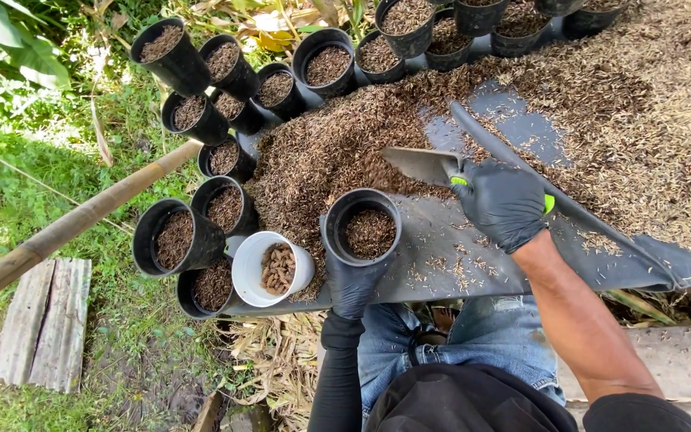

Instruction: The person fills black plastic planting pots with soil using a small trowel. They then place a small root or cutting into each pot and cover it with more soil.

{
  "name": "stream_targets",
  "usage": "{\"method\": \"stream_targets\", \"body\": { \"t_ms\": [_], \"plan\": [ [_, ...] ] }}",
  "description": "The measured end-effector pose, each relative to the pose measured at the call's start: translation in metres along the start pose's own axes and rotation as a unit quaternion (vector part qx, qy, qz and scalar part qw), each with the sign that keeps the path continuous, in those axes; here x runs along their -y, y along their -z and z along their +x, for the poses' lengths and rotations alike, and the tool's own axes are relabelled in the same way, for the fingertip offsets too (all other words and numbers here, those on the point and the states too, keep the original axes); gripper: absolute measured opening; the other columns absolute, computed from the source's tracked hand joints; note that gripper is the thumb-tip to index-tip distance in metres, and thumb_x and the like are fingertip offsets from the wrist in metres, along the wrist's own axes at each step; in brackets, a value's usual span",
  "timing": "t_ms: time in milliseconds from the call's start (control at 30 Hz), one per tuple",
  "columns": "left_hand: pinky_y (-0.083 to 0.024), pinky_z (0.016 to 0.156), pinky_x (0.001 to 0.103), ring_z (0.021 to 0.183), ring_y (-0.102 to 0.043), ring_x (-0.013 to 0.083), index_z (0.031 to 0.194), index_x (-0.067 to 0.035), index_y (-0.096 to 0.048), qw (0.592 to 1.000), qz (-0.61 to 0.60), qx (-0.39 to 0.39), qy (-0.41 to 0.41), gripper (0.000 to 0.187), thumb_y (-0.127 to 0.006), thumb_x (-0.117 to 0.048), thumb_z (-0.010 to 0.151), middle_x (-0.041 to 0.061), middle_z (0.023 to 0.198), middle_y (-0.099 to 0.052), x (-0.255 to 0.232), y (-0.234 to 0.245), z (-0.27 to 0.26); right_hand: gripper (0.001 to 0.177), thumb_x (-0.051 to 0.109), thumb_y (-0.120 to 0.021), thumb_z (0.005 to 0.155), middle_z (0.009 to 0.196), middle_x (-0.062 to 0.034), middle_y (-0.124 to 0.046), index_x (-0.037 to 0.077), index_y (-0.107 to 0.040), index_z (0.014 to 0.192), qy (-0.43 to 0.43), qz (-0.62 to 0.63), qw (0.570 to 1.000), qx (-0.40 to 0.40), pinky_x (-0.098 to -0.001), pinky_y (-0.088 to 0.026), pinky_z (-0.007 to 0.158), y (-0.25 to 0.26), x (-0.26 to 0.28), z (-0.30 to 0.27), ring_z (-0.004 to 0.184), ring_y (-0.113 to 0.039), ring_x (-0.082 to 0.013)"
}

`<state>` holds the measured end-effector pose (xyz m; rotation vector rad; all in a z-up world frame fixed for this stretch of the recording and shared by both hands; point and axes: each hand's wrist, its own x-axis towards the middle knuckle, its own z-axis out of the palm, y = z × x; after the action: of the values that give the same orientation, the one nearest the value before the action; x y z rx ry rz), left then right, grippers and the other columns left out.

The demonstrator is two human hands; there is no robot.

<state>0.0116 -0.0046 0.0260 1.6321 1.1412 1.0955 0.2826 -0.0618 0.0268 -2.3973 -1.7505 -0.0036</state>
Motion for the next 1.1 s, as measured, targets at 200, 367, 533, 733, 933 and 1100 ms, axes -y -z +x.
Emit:
{"method": "stream_targets", "body": {
  "t_ms": [200, 367, 533, 733, 933, 1100],
  "plan": [
    [-0.048, 0.108, 0.064, 0.118, -0.064, 0.0519, 0.136, 0.004, -0.056, 0.998, 0.035, 0.048, 0.017, 0.085, -0.096, -0.020, 0.065, 0.029, 0.122, -0.070, -0.042, -0.012, 0.008, 0.038, 0.035, -0.059, 0.108, 0.085, -0.0154, -0.075, 0.003, -0.075, 0.120, -0.031, 0.006, 0.999, -0.035, -0.0390, -0.060, 0.067, 0.093, 0.027, 0.007, 0.070, -0.073, -0.0276],
    [-0.035, 0.114, 0.062, 0.136, -0.049, 0.0430, 0.149, -0.003, -0.042, 0.974, 0.214, 0.061, 0.040, 0.101, -0.086, -0.047, 0.071, 0.021, 0.144, -0.056, -0.033, -0.050, -0.010, 0.044, 0.050, -0.061, 0.099, 0.085, -0.0119, -0.073, 0.013, -0.074, 0.119, -0.008, -0.060, 0.997, -0.048, -0.0468, -0.060, 0.068, -0.001, -0.029, 0.024, 0.081, -0.076, -0.0331],
    [-0.007, 0.126, 0.053, 0.157, -0.012, 0.0411, 0.163, -0.005, -0.001, 0.917, 0.357, 0.171, 0.044, 0.123, -0.036, -0.088, 0.079, 0.024, 0.170, -0.015, -0.009, -0.045, -0.031, 0.043, 0.050, -0.055, 0.114, 0.077, -0.0081, -0.065, 0.012, -0.073, 0.103, 0.019, -0.066, 0.991, -0.113, -0.0395, -0.045, 0.049, -0.002, -0.043, 0.018, 0.060, -0.061, -0.0256],
    [-0.032, 0.117, 0.062, 0.140, -0.045, 0.0451, 0.124, -0.003, -0.054, 0.913, 0.398, -0.006, -0.090, 0.065, -0.055, -0.061, 0.095, 0.029, 0.145, -0.052, 0.017, 0.008, -0.071, 0.046, 0.046, -0.058, 0.113, 0.121, -0.0130, -0.071, 0.012, -0.075, 0.139, 0.009, -0.046, 0.981, -0.190, -0.0460, -0.051, 0.085, 0.002, -0.048, 0.004, 0.098, -0.066, -0.0313],
    [-0.023, 0.128, 0.055, 0.158, -0.023, 0.0432, 0.165, -0.005, -0.013, 0.866, 0.476, -0.045, -0.147, 0.105, -0.057, -0.071, 0.096, 0.020, 0.172, -0.017, 0.059, -0.018, -0.065, 0.041, 0.046, -0.068, 0.107, 0.118, -0.0046, -0.065, 0.015, -0.077, 0.133, 0.013, -0.042, 0.974, -0.224, -0.0399, -0.041, 0.091, -0.019, -0.045, 0.002, 0.103, -0.057, -0.0245],
    [-0.010, 0.126, 0.051, 0.158, -0.012, 0.0404, 0.160, 0.001, -0.022, 0.930, 0.309, 0.190, -0.056, 0.085, -0.045, -0.055, 0.101, 0.025, 0.168, -0.017, 0.008, -0.020, -0.040, 0.045, 0.040, -0.068, 0.105, 0.123, -0.0073, -0.067, 0.019, -0.071, 0.145, 0.019, 0.012, 0.980, -0.197, -0.0461, -0.043, 0.094, -0.019, -0.046, -0.001, 0.105, -0.060, -0.0273]
  ]
}}
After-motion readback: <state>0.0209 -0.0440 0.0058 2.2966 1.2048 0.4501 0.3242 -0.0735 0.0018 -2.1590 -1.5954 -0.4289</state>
